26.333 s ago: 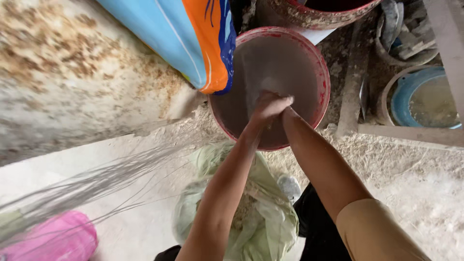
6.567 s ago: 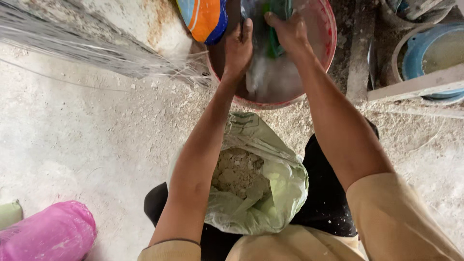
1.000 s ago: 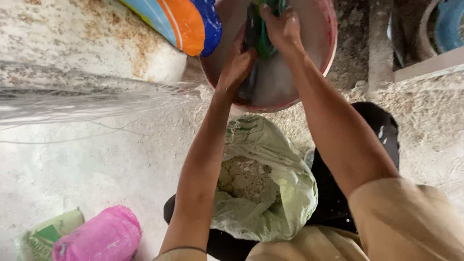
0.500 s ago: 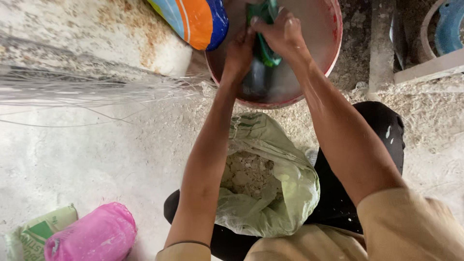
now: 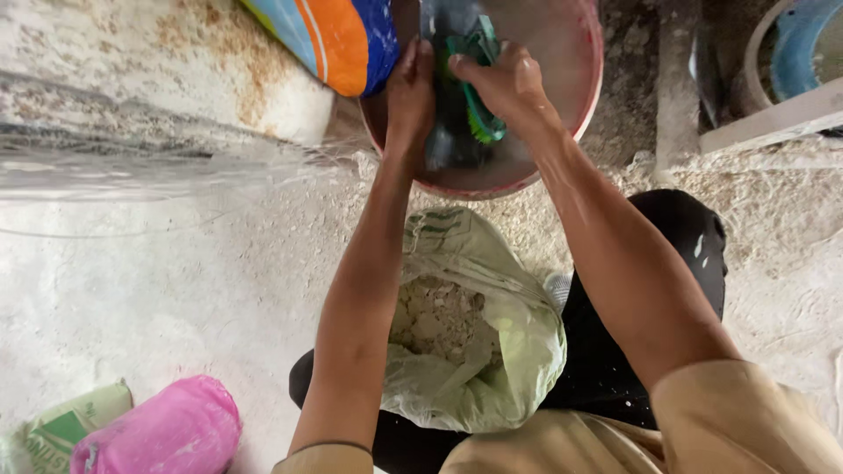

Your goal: The person uses a trowel to spread plaster over long channel molds on a workbench. They then wash the trowel and a sponge in a bucket of water, mix plaster in a bowl by hand, and scrape residue off the workbench surface with the trowel.

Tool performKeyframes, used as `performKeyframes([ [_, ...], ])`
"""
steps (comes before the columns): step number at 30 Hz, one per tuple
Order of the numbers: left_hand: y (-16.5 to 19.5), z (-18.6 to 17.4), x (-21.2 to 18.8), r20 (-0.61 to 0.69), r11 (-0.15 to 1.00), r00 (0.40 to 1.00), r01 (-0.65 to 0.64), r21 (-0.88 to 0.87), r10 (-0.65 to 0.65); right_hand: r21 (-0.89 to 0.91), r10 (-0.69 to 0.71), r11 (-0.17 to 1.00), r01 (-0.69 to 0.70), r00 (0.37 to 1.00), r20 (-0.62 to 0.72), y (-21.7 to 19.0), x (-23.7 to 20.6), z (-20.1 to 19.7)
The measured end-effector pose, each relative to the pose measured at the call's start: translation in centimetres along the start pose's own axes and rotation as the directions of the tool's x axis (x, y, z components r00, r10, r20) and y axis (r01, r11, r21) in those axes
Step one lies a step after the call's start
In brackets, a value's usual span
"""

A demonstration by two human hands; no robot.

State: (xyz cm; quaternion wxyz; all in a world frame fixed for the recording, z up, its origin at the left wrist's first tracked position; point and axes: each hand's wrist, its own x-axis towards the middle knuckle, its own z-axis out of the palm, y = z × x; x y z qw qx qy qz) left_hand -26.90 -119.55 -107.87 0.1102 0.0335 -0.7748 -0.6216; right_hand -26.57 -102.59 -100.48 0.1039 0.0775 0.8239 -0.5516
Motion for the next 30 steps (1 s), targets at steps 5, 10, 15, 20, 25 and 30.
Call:
performKeyframes([
  [5, 1.2, 0.5, -0.5, -0.062, 0.977, 0.996, -0.073, -0.200, 0.061, 0.465, 0.082, 0.885, 0.013, 0.980, -0.184, 1.1, 1.9, -1.6],
  [10, 1.3, -0.2, -0.3, 0.064, 0.928, 0.998, 0.045, -0.369, -0.024, 0.579, 0.410, 0.745, -0.333, 0.912, -0.003, 1.9, 4.0, -2.3],
  [15, 1.2, -0.5, 1.0, 0.130, 0.909, 0.977, 0.206, -0.362, -0.170, 0.516, -0.286, 0.812, 0.273, 0.957, -0.056, 3.4, 3.5, -1.0],
  [20, 2.0, -0.4, 1.1, 0.022, 0.949, 0.993, 0.117, -0.291, -0.116, 0.263, -0.049, 0.963, 0.057, 0.998, -0.036, 2.9, 2.4, 1.8],
  [25, 2.7, -0.3, -0.1, 0.016, 0.912, 0.924, 0.379, -0.155, -0.382, 0.094, -0.191, 0.974, 0.206, 0.970, -0.148, 0.6, 4.1, 2.3],
  [30, 1.0, 0.1, 1.0, 0.025, 0.908, 0.908, 0.418, 0.022, -0.419, 0.016, 0.012, 1.000, -0.007, 0.950, -0.313, 0.3, 3.6, 2.4],
])
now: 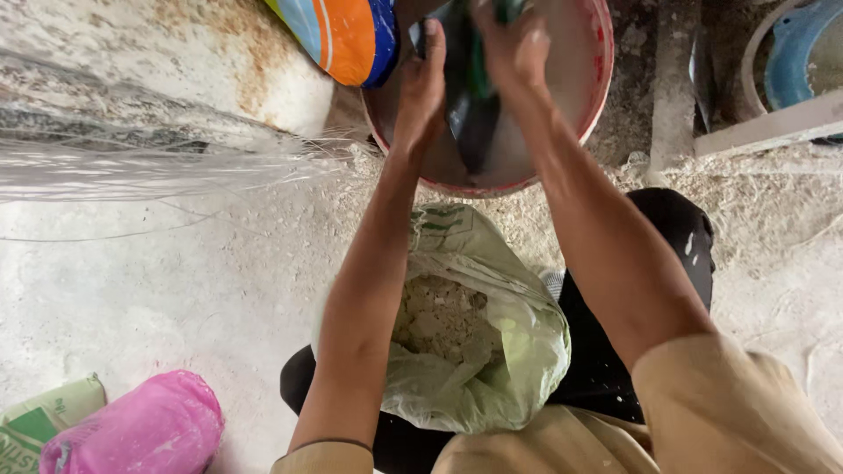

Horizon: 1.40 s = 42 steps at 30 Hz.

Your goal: The person uses a trowel to spread plaster over long channel molds on a workbench. They then wash the trowel and a sponge in a bucket of water, mix plaster in a bowl by hand, and scrape residue off the workbench surface with the trowel.

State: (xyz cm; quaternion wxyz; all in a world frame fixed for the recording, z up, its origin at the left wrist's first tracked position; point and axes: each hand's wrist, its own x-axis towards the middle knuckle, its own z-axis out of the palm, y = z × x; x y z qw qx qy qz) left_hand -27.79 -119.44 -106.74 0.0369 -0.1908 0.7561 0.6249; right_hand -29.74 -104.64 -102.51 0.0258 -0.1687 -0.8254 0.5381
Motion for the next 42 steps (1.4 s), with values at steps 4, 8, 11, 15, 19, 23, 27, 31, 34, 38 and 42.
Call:
performKeyframes([
  [4, -0.4, -0.4, 1.6, -0.184, 0.876, 0.960, -0.269, -0.401, 0.210, 0.050, -0.288, 0.956, 0.288, 0.899, 0.329, 0.4, -2.1, 0.6],
  [8, -0.6, -0.6, 1.5, 0.077, 0.683, 0.991, 0.130, -0.719, -0.107, -0.132, -0.357, 0.897, 0.421, 0.869, 0.342, 0.3, -2.5, 0.6],
  [11, -0.3, -0.9, 0.8, 0.325, 0.413, 0.940, 0.337, -0.846, -0.101, -0.056, -0.321, 0.932, 0.357, 0.889, 0.327, 0.1, -2.5, -0.5],
  [15, 0.5, -1.3, 0.0, 0.269, 0.497, 0.963, 0.221, -0.839, 0.026, -0.051, -0.487, 0.831, 0.554, 0.769, 0.415, 0.1, -2.9, -2.1],
  [19, 1.0, -1.1, -0.2, 0.333, 0.507, 0.940, 0.253, -0.824, 0.071, -0.069, -0.342, 0.906, 0.417, 0.818, 0.462, -0.7, -2.4, -2.1],
  [23, 0.7, -0.3, -0.2, 0.325, 0.490, 0.941, 0.240, -0.838, 0.095, -0.046, -0.418, 0.898, 0.438, 0.880, 0.227, -1.0, -0.2, -1.3],
  [27, 1.1, 0.4, -0.4, 0.114, 0.635, 0.990, 0.034, -0.772, 0.086, 0.404, -0.025, 0.902, -0.153, 0.915, 0.403, 1.4, 1.3, -1.6],
  [31, 1.9, -0.3, -0.7, -0.005, 0.594, 0.991, -0.085, -0.800, 0.135, 0.349, -0.018, 0.925, -0.153, 0.898, 0.440, 4.0, 1.9, -2.1],
  [34, 2.9, -2.2, -1.4, 0.311, 0.338, 0.918, 0.220, -0.915, 0.246, 0.304, -0.458, 0.875, 0.378, 0.850, 0.261, 4.2, 3.1, -3.5],
  [38, 2.4, -4.0, -1.6, 0.740, 0.349, 0.575, 0.653, -0.672, 0.348, 0.056, -0.289, 0.949, 0.311, 0.782, 0.552, 2.1, 5.3, -6.2],
  [42, 0.1, -2.8, -0.6, 0.503, 0.805, 0.863, 0.261, -0.533, 0.053, -0.151, -0.309, 0.857, 0.493, 0.726, 0.614, 1.4, 4.9, -6.3],
])
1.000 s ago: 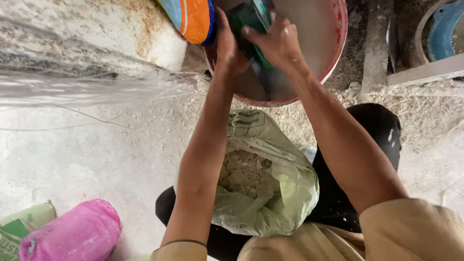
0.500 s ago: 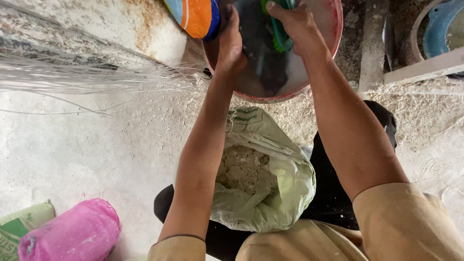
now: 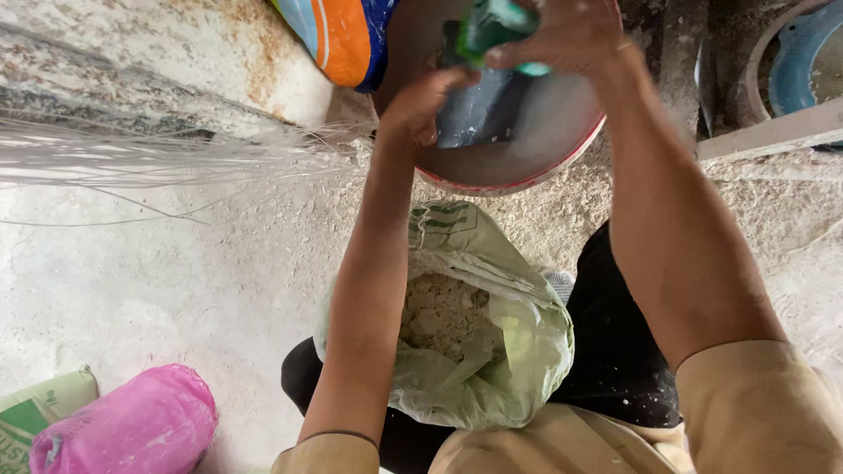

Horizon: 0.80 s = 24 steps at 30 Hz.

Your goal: The person uses a trowel to spread plaster over long channel molds on a workbench. They then wash the trowel and a sponge in a bucket of water, mix plaster in a bowl by hand, and scrape residue off the workbench surface with the trowel.

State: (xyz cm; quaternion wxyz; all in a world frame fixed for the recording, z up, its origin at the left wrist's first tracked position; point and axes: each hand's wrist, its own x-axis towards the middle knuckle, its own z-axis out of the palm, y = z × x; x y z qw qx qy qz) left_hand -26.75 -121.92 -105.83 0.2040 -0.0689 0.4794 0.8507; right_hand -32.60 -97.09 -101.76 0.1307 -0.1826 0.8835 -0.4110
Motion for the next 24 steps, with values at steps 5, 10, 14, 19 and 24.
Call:
performKeyframes([
  [5, -1.6, 0.1, 1.7, 0.015, 0.679, 0.947, -0.240, 0.693, 0.320, 0.210, 0.152, 0.977, -0.042, 0.828, -0.540, -1.3, -1.2, 5.7],
  [10, -1.1, 0.2, 1.1, -0.109, 0.781, 0.960, -0.139, 0.608, 0.257, 0.551, 0.316, 0.807, -0.213, 0.944, -0.099, -3.2, -1.7, 7.0],
  [14, -0.6, 0.8, 0.0, -0.021, 0.702, 0.931, -0.260, 0.663, 0.364, 0.344, 0.432, 0.859, -0.378, 0.897, -0.095, -3.6, -1.5, 5.5],
  [19, -0.4, 1.1, 0.2, -0.220, 0.788, 0.945, -0.060, 0.613, 0.243, 0.531, 0.296, 0.826, -0.187, 0.947, -0.127, -2.7, -2.0, 5.1],
  [24, -0.8, 0.4, 0.7, -0.094, 0.804, 0.900, -0.330, 0.494, 0.427, 0.570, 0.341, 0.782, -0.254, 0.939, -0.050, -2.5, -2.3, 6.4],
])
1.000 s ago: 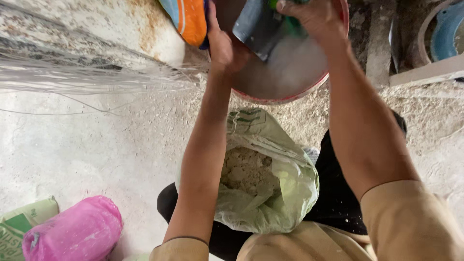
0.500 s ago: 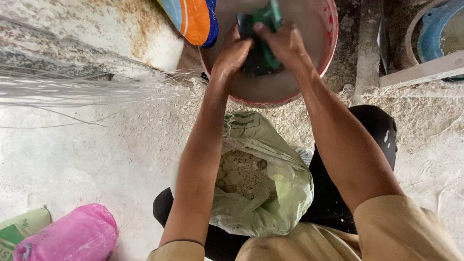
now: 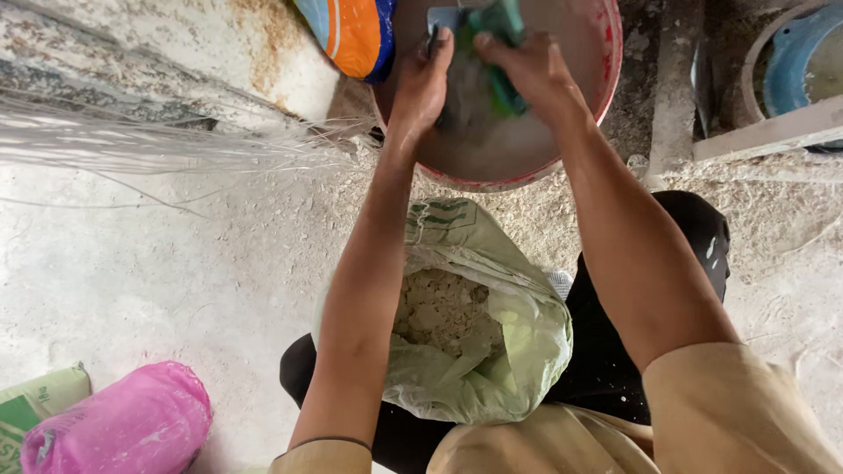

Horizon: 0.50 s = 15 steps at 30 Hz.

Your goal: The person uses a trowel to spread plaster over long channel molds on a workbench. They then wash the trowel and a sponge in a bucket of water, mix plaster in a bowl by hand, and scrape residue off the workbench surface with the trowel.

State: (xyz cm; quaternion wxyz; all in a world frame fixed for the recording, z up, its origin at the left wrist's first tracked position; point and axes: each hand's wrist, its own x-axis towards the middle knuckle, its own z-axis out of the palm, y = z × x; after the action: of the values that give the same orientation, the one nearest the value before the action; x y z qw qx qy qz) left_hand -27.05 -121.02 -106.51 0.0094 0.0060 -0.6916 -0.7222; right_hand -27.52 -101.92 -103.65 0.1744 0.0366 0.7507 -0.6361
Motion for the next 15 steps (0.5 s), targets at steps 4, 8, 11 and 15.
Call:
performKeyframes([
  [4, -0.1, -0.1, 0.5, -0.044, 0.999, 0.999, -0.010, -0.031, 0.008, -0.026, 0.024, 0.999, -0.028, 0.991, -0.133, -0.5, -0.3, 1.0],
  [8, 0.3, -0.7, 0.8, -0.126, 0.932, 0.980, -0.101, 0.349, 0.153, -0.036, -0.170, 0.983, 0.178, 0.973, 0.154, -1.5, -0.3, 1.0],
  [11, 1.0, -0.8, -0.1, -0.176, 0.959, 0.983, 0.003, 0.283, 0.049, -0.083, -0.090, 0.992, 0.099, 0.990, 0.106, -2.2, 0.1, 0.6],
  [15, 1.7, -0.5, -1.1, -0.327, 0.932, 0.941, 0.041, 0.361, 0.085, -0.116, -0.295, 0.946, 0.303, 0.952, 0.079, -2.6, 1.2, 0.8],
])
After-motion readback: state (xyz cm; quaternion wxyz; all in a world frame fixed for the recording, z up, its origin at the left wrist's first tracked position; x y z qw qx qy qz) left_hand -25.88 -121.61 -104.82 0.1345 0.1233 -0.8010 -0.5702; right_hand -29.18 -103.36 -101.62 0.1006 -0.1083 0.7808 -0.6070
